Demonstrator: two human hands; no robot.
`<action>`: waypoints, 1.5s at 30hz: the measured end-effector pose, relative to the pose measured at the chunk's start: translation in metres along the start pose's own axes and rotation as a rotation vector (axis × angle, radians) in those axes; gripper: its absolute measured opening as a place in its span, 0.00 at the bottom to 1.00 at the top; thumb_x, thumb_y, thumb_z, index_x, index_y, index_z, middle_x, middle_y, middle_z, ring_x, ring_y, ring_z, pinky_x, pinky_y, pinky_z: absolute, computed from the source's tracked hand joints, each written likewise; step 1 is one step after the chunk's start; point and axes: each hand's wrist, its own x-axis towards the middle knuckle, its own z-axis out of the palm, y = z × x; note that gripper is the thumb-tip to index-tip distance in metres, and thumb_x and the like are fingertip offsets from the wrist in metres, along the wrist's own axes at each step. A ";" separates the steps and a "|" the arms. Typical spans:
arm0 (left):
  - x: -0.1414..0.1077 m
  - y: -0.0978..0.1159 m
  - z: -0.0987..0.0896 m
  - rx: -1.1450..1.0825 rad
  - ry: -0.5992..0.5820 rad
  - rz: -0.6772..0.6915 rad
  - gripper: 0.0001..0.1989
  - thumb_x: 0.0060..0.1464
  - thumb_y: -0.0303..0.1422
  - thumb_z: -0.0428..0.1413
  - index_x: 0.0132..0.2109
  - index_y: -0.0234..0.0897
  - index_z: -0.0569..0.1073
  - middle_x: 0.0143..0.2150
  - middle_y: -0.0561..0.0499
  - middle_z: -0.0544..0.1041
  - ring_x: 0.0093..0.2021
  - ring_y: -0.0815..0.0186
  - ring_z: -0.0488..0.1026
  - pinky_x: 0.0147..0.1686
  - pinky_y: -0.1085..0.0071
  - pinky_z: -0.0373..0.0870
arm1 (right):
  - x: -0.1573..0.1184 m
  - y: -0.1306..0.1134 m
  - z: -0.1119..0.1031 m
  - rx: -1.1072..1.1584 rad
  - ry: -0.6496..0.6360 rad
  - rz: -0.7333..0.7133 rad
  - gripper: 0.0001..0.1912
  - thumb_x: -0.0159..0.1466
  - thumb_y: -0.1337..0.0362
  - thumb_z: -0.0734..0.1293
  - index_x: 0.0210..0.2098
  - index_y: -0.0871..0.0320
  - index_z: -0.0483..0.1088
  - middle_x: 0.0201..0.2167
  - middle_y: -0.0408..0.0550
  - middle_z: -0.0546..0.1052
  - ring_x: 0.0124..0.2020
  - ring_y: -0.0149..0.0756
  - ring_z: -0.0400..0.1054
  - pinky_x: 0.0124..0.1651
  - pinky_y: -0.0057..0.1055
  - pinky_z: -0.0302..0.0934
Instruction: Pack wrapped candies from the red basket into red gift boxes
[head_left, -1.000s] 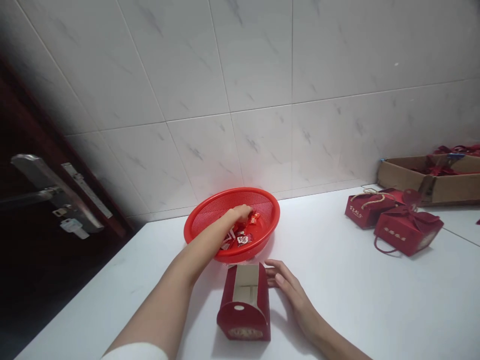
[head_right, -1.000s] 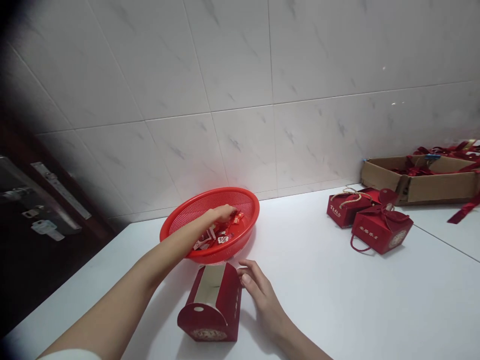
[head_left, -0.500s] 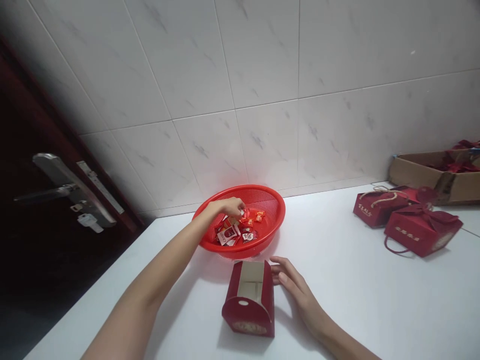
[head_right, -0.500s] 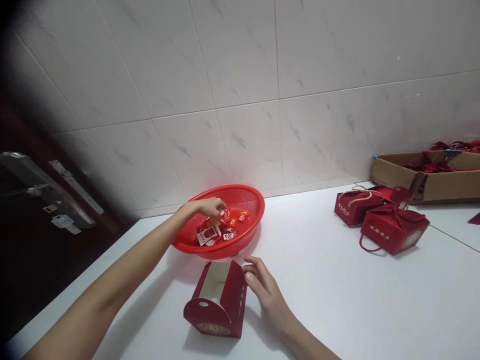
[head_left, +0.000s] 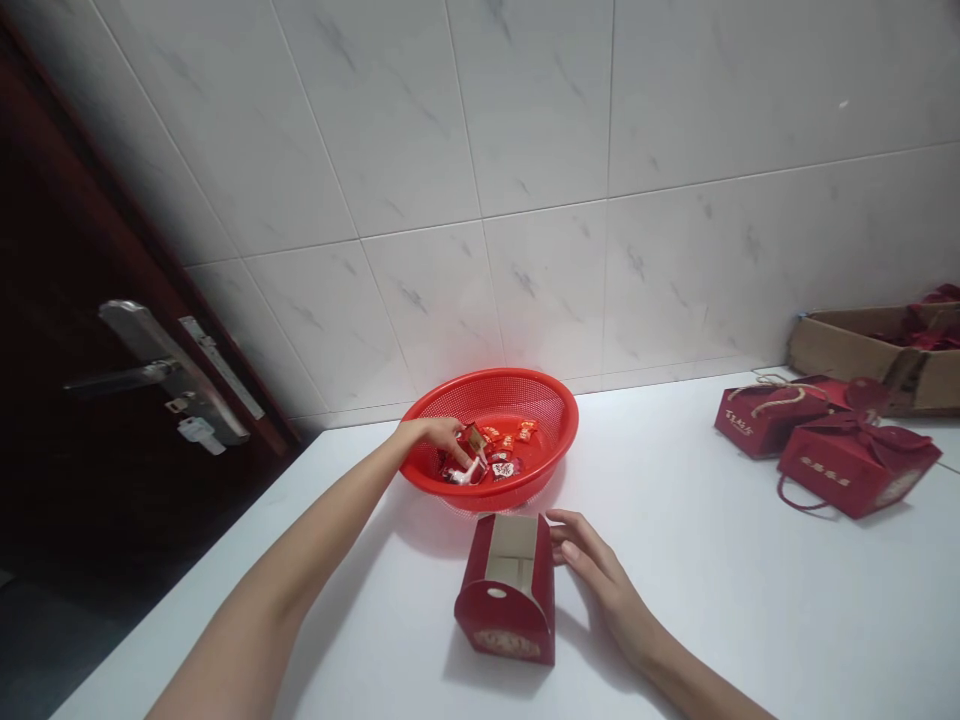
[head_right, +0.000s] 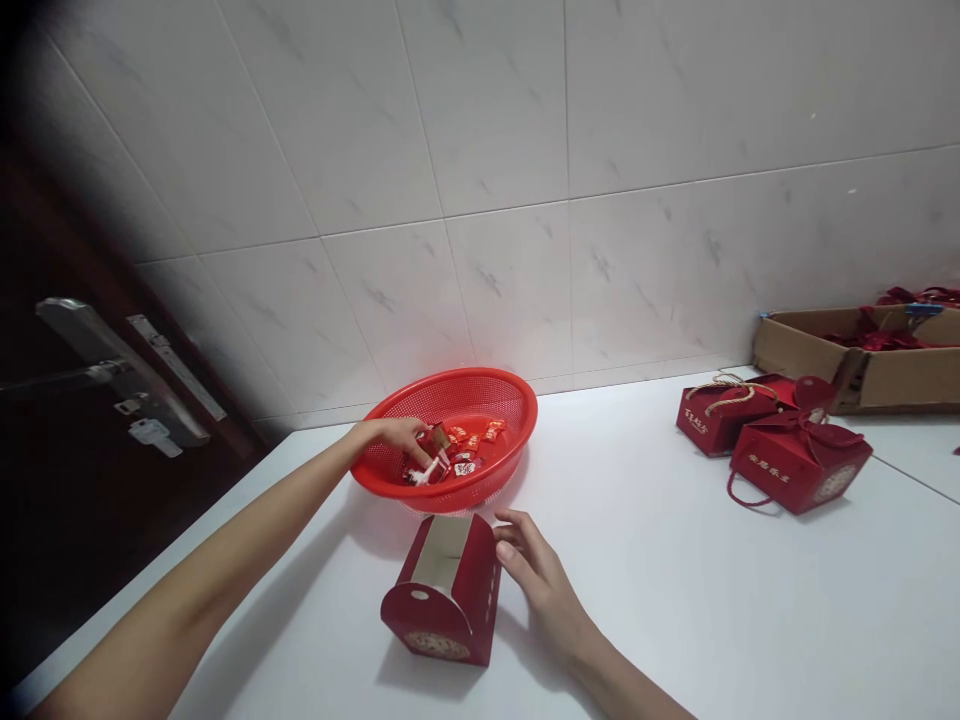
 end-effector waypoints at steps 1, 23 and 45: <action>0.002 0.001 0.002 -0.017 -0.017 -0.005 0.20 0.22 0.39 0.72 0.28 0.40 0.78 0.28 0.54 0.79 0.32 0.61 0.74 0.31 0.73 0.65 | 0.000 0.000 0.000 0.000 -0.003 -0.003 0.26 0.66 0.42 0.62 0.56 0.52 0.67 0.52 0.53 0.75 0.55 0.49 0.68 0.59 0.48 0.59; 0.008 -0.005 -0.006 -0.051 0.150 -0.089 0.23 0.26 0.42 0.72 0.23 0.39 0.67 0.21 0.54 0.69 0.26 0.64 0.69 0.24 0.72 0.61 | 0.000 -0.005 -0.001 -0.031 -0.043 -0.005 0.24 0.65 0.43 0.66 0.52 0.51 0.69 0.52 0.54 0.74 0.57 0.50 0.67 0.60 0.49 0.59; 0.004 -0.006 0.006 -0.546 0.271 0.104 0.28 0.32 0.43 0.70 0.24 0.40 0.55 0.24 0.58 0.66 0.28 0.67 0.71 0.29 0.71 0.65 | 0.001 -0.003 -0.003 -0.066 -0.076 -0.035 0.23 0.65 0.45 0.66 0.53 0.51 0.70 0.55 0.54 0.75 0.54 0.49 0.69 0.59 0.49 0.61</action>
